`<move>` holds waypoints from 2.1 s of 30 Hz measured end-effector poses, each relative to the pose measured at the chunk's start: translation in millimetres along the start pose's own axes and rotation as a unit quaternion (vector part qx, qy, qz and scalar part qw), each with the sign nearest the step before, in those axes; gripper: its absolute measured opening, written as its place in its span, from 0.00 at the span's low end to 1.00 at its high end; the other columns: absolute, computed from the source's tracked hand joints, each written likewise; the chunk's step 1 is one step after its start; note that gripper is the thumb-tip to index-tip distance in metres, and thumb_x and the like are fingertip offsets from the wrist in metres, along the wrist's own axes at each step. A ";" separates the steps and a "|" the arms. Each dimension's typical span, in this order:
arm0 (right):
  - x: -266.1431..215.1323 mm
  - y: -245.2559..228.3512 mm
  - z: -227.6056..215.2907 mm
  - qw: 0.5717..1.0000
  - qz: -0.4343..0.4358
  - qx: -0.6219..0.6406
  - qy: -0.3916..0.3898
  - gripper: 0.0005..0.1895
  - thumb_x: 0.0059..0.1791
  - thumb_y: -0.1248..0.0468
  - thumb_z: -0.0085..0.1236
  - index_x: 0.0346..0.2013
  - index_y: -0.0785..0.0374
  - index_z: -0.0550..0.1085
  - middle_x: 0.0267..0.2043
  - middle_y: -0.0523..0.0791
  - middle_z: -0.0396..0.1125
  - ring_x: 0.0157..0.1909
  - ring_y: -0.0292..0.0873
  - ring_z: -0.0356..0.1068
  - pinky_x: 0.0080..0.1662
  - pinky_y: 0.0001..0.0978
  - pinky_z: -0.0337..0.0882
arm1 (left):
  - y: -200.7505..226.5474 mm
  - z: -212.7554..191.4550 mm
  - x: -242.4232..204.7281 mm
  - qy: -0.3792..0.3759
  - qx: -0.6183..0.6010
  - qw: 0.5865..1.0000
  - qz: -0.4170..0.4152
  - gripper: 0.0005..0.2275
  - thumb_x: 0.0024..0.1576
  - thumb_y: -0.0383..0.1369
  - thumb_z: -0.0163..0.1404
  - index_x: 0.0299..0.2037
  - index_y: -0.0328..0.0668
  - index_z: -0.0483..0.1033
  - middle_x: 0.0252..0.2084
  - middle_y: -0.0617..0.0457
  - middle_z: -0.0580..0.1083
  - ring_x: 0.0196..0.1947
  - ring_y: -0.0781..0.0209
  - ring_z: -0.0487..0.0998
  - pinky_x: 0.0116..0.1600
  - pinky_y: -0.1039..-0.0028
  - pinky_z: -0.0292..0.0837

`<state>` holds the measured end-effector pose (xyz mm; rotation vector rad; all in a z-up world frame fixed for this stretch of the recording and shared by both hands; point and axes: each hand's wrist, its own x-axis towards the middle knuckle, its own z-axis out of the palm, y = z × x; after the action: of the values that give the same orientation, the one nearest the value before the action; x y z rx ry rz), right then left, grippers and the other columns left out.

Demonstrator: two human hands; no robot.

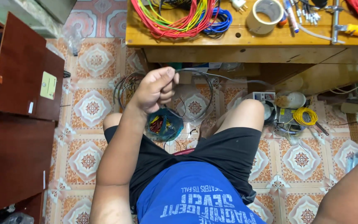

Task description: Bundling electrical wires with tape and labeling them with a marker

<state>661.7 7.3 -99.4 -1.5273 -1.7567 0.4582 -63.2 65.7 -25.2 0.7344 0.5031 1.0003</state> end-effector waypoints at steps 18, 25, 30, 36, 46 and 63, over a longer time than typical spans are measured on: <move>-35.7 -272.3 202.9 0.957 -0.244 -0.079 -0.137 0.05 0.53 0.59 0.58 0.34 0.56 0.76 0.28 0.43 0.69 0.30 0.52 0.72 0.33 0.43 0.72 | -34.5 -7.4 38.6 0.065 0.219 0.965 0.129 0.13 0.70 0.35 0.41 0.42 0.32 0.74 0.14 0.58 0.58 0.09 0.74 0.57 0.14 0.84 0.51; 26.5 -359.3 231.1 0.912 -0.384 -0.092 -0.107 0.12 0.57 0.55 0.49 0.30 0.53 0.72 0.26 0.41 0.60 0.27 0.48 0.68 0.31 0.40 0.68 | -44.8 54.7 17.9 -0.026 0.282 0.956 0.079 0.15 0.70 0.38 0.39 0.37 0.38 0.75 0.12 0.53 0.67 0.10 0.67 0.69 0.17 0.82 0.64; 59.9 -375.8 223.0 0.909 -0.383 -0.135 -0.096 0.13 0.59 0.58 0.51 0.31 0.57 0.70 0.26 0.45 0.59 0.28 0.52 0.69 0.30 0.44 0.68 | -28.3 83.1 -5.6 -0.099 0.186 0.977 -0.035 0.13 0.68 0.38 0.40 0.36 0.41 0.73 0.17 0.54 0.71 0.14 0.69 0.75 0.17 0.82 0.70; 89.2 -377.2 211.7 0.932 -0.322 0.088 -0.143 0.26 0.50 0.47 0.62 0.48 0.67 0.75 0.48 0.55 0.72 0.52 0.61 0.74 0.51 0.50 0.73 | -42.6 60.2 5.5 -0.120 0.077 0.988 -0.063 0.16 0.70 0.39 0.40 0.34 0.39 0.73 0.15 0.66 0.50 0.12 0.80 0.48 0.16 0.88 0.42; 72.9 -326.5 210.4 0.849 -0.016 0.383 -0.365 0.09 0.47 0.65 0.64 0.37 0.70 0.80 0.18 0.41 0.68 0.24 0.30 0.63 0.30 0.22 0.65 | -33.0 50.4 7.4 -0.069 0.038 0.997 -0.023 0.14 0.69 0.35 0.43 0.33 0.33 0.72 0.15 0.66 0.48 0.12 0.80 0.45 0.14 0.89 0.43; 96.8 -354.6 187.5 0.978 -0.064 0.193 -0.053 0.18 0.68 0.60 0.44 0.38 0.66 0.73 0.31 0.47 0.70 0.32 0.38 0.69 0.38 0.29 0.71 | -18.5 53.9 18.9 -0.117 -0.052 0.985 -0.118 0.13 0.69 0.36 0.41 0.36 0.34 0.69 0.17 0.66 0.49 0.14 0.79 0.42 0.18 0.86 0.35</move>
<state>281.6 58.2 53.0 -1.1286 -1.7119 0.7764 -7.3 59.1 -4.5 0.6715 0.3223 0.7039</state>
